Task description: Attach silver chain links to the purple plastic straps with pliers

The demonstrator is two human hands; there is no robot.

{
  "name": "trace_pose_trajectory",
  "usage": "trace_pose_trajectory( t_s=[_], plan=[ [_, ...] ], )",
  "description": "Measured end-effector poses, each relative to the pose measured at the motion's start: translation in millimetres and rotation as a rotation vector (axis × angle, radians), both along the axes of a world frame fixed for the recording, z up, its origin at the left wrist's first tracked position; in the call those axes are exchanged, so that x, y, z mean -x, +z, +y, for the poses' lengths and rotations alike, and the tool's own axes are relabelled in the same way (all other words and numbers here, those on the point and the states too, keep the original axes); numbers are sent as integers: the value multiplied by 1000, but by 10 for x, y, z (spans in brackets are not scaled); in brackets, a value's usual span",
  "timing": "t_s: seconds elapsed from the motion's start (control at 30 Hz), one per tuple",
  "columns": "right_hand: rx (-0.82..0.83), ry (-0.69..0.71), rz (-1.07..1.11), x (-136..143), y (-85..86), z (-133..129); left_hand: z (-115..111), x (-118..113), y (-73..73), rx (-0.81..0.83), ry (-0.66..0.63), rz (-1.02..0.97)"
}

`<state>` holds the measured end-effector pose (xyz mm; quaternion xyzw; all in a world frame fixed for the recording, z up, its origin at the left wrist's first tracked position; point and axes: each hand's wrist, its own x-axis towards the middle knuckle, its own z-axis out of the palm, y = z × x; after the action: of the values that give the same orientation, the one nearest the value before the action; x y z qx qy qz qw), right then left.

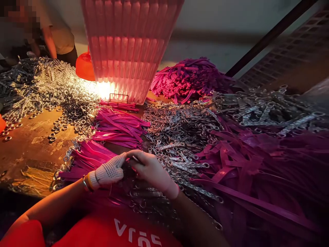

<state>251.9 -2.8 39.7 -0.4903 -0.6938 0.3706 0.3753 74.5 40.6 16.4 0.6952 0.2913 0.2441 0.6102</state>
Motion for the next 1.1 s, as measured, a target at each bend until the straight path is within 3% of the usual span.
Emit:
trace_pose_trajectory(
  t_s=[0.13,0.27,0.43,0.67,0.8,0.87,0.97,1.1],
  plan=[
    [23,4,-48,-79,15,-1,-29,93,113,201,-3,133],
    [68,-53,-63,-94,-24,9,-61,109,207,407,-11,17],
    [80,-181,26,-145,-131,-43,-103,80,164,557,132,-111],
    [-41,-113,-113,53,-205,-204,-159,61,66,462,150,-119],
    [-31,-98,-439,70,-149,-233,-142,87,90,231,68,53],
    [-23,-86,-620,57,-74,-252,-137,76,95,193,56,117],
    [-48,-108,-775,79,-17,-289,-140,5,98,396,88,95],
    [-165,-318,-775,122,-178,-313,-62,-147,121,657,154,-11]
  ],
)
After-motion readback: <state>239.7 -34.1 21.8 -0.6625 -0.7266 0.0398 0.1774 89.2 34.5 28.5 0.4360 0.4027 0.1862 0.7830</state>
